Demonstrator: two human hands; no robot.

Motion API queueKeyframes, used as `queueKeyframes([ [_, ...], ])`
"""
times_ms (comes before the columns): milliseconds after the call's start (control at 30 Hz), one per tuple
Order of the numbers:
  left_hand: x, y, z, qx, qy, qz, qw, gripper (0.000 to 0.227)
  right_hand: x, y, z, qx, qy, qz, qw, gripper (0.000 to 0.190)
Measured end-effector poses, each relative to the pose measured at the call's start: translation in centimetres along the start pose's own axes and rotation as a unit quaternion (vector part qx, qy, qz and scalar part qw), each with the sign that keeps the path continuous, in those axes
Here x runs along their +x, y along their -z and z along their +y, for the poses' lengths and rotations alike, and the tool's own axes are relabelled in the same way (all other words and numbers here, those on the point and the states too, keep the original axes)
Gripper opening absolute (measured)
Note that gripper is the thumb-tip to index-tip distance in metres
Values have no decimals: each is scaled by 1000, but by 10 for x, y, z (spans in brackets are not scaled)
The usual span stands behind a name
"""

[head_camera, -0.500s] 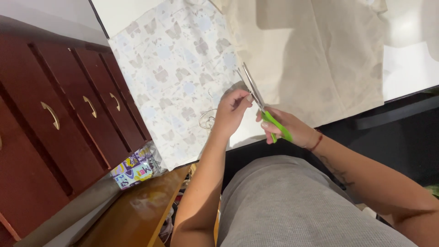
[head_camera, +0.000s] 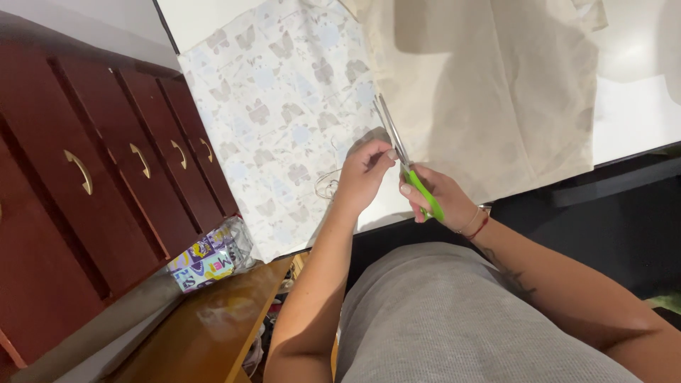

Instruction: The person cuts a piece of light-colored patterned fabric using green-handled scissors on a white table. They hold the fabric with one hand and cut along its edge, occasionally adjusting the fabric's position.

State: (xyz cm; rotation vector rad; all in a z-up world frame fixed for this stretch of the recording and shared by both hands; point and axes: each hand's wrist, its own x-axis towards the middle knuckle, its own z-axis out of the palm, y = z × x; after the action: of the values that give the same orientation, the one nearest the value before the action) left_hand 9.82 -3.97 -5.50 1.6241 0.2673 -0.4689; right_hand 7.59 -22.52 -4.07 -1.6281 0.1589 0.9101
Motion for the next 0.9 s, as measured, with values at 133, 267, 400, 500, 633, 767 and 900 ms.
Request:
queueKeyframes([
  [133,1,2,-5,0,2,-6,1000,13,-3,-7,4,26,-2,29,999,33],
  [267,-1,5,-4,-2,-4,-8,1000,12,-4,-13,5,72,7,49,996,31],
  [400,-4,10,2,20,0,-11,1000,12,-1,-15,4,75,20,51,996,36],
  [500,-5,11,13,45,-10,-19,999,12,15,-11,-7,66,34,38,996,47],
  [633,-7,13,15,54,-1,-17,998,12,25,-14,-6,62,31,38,997,49],
  [767,-8,17,18,76,-11,-20,997,11,17,-22,-22,56,39,53,996,38],
  [900,-10,20,17,88,-23,-17,996,9,13,-31,-25,98,39,77,991,35],
])
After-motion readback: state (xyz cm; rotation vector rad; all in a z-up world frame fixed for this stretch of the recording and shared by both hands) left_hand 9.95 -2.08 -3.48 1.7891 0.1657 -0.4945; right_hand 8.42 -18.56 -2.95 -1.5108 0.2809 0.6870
